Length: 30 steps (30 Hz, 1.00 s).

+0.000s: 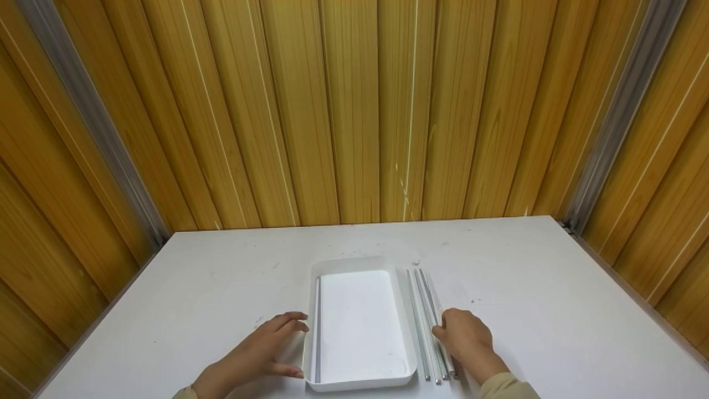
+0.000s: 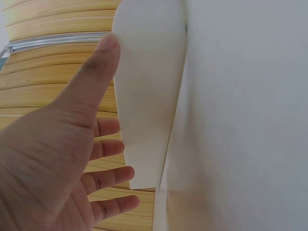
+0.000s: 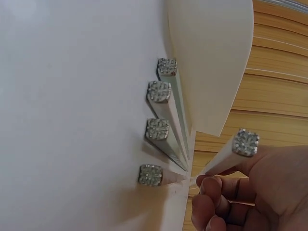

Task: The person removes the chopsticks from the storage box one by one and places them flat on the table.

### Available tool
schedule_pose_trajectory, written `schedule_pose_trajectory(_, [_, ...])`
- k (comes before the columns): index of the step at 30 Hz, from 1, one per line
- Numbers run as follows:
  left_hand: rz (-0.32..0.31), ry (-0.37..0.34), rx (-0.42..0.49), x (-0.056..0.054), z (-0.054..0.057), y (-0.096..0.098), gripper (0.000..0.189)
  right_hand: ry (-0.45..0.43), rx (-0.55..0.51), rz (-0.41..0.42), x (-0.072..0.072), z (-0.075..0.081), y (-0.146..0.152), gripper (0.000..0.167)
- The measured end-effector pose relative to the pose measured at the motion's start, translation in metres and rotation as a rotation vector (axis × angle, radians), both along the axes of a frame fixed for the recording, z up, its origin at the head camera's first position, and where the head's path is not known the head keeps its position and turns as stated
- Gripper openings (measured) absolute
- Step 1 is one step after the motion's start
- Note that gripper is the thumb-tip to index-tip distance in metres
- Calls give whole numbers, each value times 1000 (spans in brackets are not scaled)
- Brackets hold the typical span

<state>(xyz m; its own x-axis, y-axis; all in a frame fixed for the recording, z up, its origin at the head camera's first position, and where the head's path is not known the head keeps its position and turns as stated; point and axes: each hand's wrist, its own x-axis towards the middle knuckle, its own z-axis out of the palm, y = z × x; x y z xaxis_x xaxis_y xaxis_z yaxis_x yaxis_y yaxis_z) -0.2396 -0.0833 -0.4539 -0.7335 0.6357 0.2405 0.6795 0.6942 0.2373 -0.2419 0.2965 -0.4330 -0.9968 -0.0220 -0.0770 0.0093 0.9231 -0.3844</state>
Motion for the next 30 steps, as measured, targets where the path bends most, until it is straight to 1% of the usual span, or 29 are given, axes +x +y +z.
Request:
schedule_pose_trajectory(7, [-7,8,2,0,0,0,73,7,9,8,-1,-3,5,26])
schedule_pose_trajectory(14, [0,-17,3,0,1,0,73,2,14,9,-2,-5,10,24])
schedule_pose_trajectory(20, [7,-16,2,1,1,0,72,23,24,44,-2,-7,15,25])
schedule_pose_trajectory(23, [6,-8,4,2,2,-1,72,16,24,50,-3,-8,16,25])
schedule_pose_trajectory(26, [5,-5,4,2,2,-1,72,-4,18,40,-2,-8,18,25])
schedule_pose_trajectory(30, [8,-8,-3,3,2,0,73,-10,24,31,-2,-9,20,25])
